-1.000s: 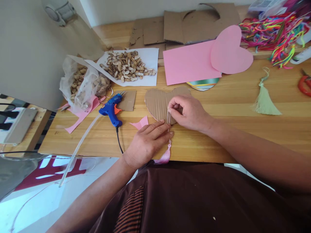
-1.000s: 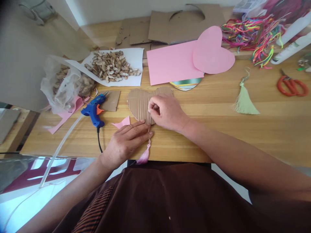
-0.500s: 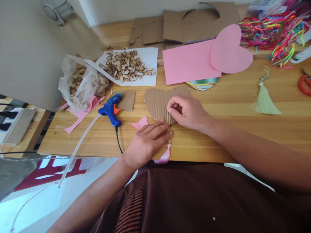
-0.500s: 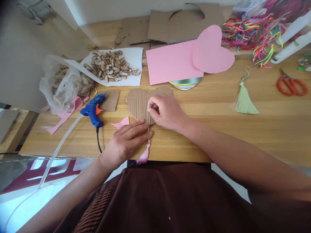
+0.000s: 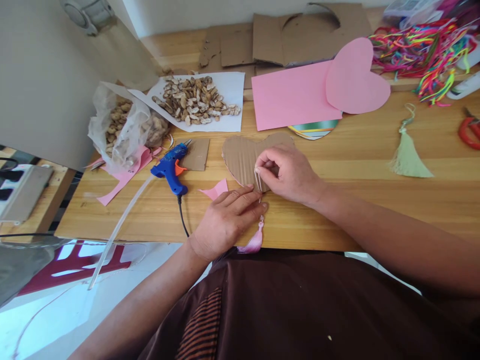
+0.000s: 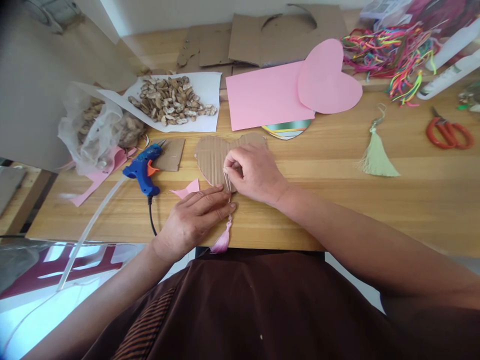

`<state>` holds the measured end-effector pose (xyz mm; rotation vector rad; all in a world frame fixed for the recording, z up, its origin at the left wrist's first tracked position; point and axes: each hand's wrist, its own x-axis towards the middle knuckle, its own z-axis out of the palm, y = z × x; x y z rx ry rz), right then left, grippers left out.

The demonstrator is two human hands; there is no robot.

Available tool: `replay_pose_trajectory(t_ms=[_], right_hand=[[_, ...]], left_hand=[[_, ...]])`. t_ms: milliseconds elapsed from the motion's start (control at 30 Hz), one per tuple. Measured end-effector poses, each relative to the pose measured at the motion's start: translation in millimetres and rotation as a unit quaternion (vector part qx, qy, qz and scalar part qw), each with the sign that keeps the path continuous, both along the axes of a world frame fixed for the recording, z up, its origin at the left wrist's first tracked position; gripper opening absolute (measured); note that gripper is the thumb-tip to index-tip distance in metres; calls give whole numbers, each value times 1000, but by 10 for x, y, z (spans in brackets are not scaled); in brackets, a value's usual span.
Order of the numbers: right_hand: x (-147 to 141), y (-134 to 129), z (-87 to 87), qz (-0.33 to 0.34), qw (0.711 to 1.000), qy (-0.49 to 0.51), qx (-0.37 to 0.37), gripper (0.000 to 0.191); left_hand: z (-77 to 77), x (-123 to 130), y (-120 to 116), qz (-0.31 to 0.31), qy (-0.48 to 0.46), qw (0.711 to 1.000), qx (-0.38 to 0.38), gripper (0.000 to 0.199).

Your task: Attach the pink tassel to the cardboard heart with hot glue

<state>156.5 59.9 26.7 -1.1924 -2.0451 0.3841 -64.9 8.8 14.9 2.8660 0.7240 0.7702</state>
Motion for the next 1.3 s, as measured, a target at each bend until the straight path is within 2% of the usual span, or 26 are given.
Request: replay_pose_trajectory(t_ms=[233,367,467,733,967,1300], right_hand=[[35,14,-5,-1,1000,2,-10,10],[47,7,9,1,1000,5,-28,9],[50,5,14,0,999,7,-43,8],[57,17,4,7,999,17,-43,9],[61,25,-1,11,999,20,-48,9],[67,48,-33,23,999,-5,-34,9]], left_hand=[[0,-21,-2,-8,2,1000,-6,30],[-18,-17,1,22,-3,999,-30,39],[-4,30,17,43,-9,999,-26,34],[112,170,70,20,33,999,36,22],[106,184,88,27,70,995,64,18],[64,165,58,30,33,996,76,18]])
